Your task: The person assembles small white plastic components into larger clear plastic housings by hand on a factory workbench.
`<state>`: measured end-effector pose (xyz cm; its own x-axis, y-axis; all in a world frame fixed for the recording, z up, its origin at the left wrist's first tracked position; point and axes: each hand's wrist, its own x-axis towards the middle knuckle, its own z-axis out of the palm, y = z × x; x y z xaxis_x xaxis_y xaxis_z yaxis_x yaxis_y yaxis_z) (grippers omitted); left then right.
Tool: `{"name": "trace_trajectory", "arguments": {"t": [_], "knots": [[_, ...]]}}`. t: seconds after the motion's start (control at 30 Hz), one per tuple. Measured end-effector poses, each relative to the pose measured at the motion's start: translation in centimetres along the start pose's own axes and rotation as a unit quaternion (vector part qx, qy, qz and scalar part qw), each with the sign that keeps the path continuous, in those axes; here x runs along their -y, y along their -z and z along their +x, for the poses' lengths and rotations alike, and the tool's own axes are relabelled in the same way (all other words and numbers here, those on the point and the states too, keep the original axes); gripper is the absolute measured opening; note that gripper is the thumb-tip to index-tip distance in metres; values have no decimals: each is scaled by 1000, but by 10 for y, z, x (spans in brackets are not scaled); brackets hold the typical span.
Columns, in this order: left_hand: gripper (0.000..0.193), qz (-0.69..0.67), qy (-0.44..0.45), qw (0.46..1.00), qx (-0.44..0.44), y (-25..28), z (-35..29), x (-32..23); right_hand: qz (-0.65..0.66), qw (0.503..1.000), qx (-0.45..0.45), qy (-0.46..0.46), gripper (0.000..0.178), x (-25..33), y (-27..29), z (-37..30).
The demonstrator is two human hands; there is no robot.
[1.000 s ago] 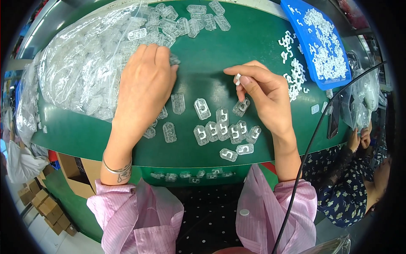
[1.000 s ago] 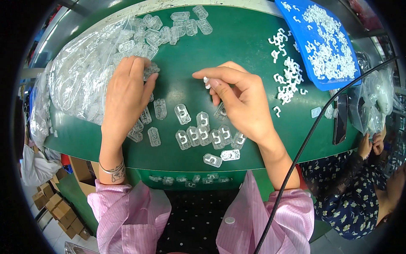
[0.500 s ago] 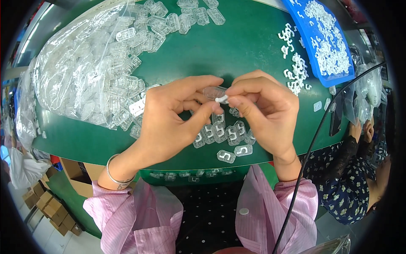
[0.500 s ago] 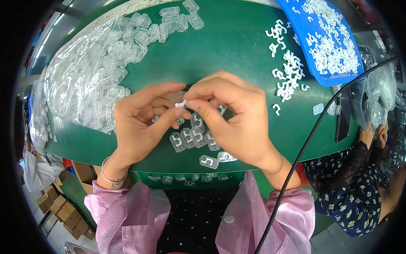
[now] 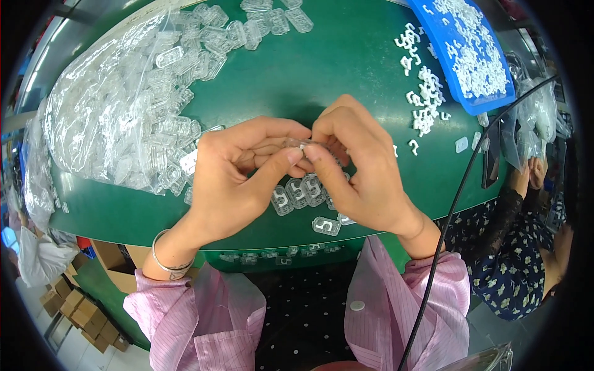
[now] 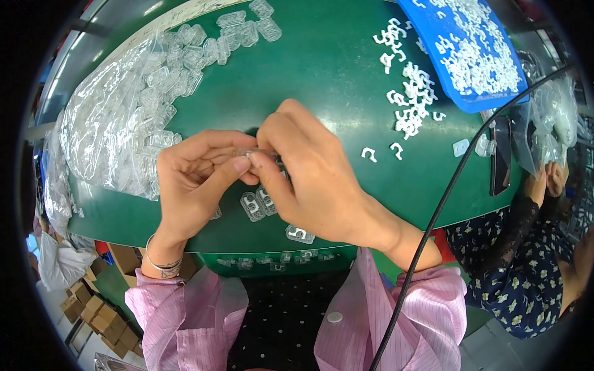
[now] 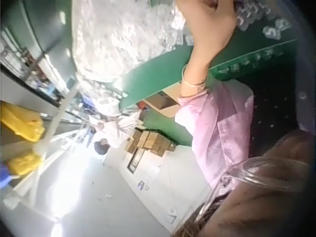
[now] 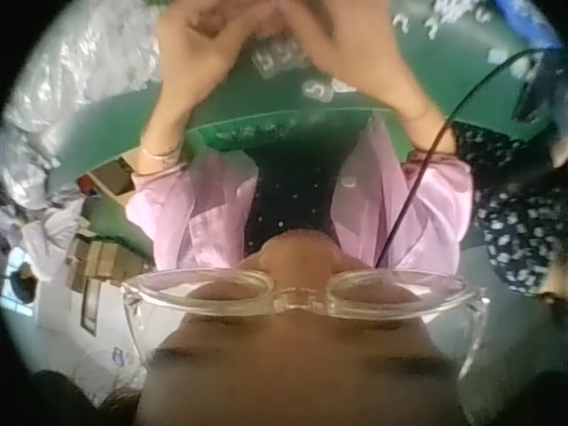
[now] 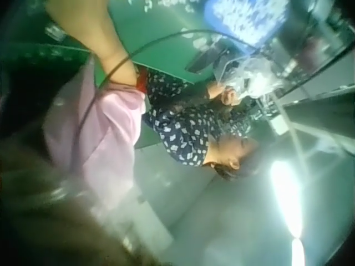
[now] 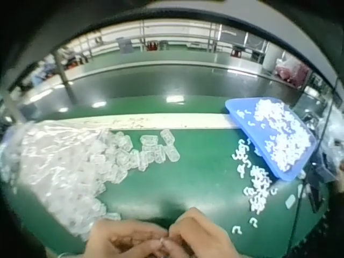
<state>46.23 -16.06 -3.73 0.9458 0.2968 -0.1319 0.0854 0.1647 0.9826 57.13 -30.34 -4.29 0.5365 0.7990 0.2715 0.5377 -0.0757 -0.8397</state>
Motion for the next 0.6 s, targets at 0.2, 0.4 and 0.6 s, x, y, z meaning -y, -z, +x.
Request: {"name": "trace_trajectory", "arguments": {"t": [0.2, 0.4, 0.6], "knots": [[17, 221, -42, 972, 64, 6, -3, 0, -56, 991, 121, -14, 8, -8, 32, 8], [22, 411, -254, 875, 40, -13, -4, 10, -270, 936, 159, -159, 19, -7, 78, -6], [26, 635, -245, 727, -93, 28, -1, -22, -349, 912, 159, -148, 14, -20, 70, -4]]}}
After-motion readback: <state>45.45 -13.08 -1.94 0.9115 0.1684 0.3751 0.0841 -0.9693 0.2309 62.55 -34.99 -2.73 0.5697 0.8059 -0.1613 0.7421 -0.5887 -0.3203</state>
